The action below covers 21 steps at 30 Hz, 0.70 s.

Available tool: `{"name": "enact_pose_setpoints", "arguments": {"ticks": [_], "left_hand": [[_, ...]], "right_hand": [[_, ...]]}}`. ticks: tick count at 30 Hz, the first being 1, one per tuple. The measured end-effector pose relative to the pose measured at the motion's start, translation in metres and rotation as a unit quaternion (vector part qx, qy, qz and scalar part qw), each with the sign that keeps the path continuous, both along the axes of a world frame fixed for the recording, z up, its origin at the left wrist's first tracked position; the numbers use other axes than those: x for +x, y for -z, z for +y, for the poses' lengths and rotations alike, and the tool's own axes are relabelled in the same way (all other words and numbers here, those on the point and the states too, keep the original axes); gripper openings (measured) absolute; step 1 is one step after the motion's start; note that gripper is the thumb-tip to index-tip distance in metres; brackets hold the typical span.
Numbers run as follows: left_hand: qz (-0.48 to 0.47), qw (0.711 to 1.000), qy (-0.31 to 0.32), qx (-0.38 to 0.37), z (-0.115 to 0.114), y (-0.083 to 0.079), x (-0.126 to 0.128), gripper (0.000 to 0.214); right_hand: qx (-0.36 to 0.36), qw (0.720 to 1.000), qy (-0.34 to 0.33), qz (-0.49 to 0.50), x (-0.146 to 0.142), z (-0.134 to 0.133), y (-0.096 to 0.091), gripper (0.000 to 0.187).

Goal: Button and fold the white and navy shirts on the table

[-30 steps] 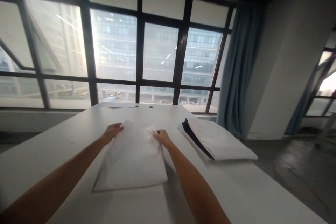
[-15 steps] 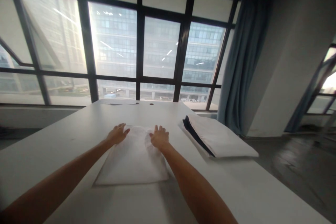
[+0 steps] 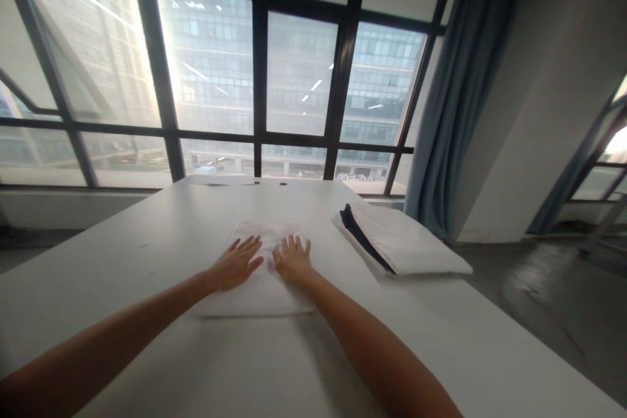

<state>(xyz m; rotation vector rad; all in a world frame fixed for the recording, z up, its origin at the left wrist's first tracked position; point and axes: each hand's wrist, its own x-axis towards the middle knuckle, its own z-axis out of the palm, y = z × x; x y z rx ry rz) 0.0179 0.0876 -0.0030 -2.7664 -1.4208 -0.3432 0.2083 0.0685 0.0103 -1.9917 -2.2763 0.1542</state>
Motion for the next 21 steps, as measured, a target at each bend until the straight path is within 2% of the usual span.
{"name": "enact_pose_setpoints", "arguments": {"ticks": [3,6,8,12,17,21], "left_hand": [[-0.022,0.997,0.078,-0.008,-0.033,0.007,0.002,0.062],[-0.014,0.996,0.076,-0.042,-0.055,0.014,0.000,0.063],[-0.011,0.996,0.069,-0.049,-0.064,0.013,-0.002,0.064],[-0.008,0.997,0.066,-0.050,-0.080,0.008,-0.008,0.066],[-0.007,0.997,0.050,-0.063,-0.083,0.012,-0.026,0.070],[-0.001,0.997,-0.026,-0.066,-0.061,0.013,-0.048,0.072]], "right_hand": [[-0.006,0.999,-0.052,0.011,-0.004,-0.025,0.003,0.067],[-0.006,0.999,-0.051,0.009,-0.007,-0.045,0.010,0.068],[-0.001,0.999,-0.046,0.011,-0.008,-0.055,0.011,0.068],[-0.001,0.997,-0.079,0.020,-0.005,-0.072,0.008,0.071],[-0.016,0.996,-0.088,0.025,0.014,-0.083,0.011,0.079],[-0.031,0.996,-0.085,0.022,0.022,-0.077,0.011,0.083]]}}
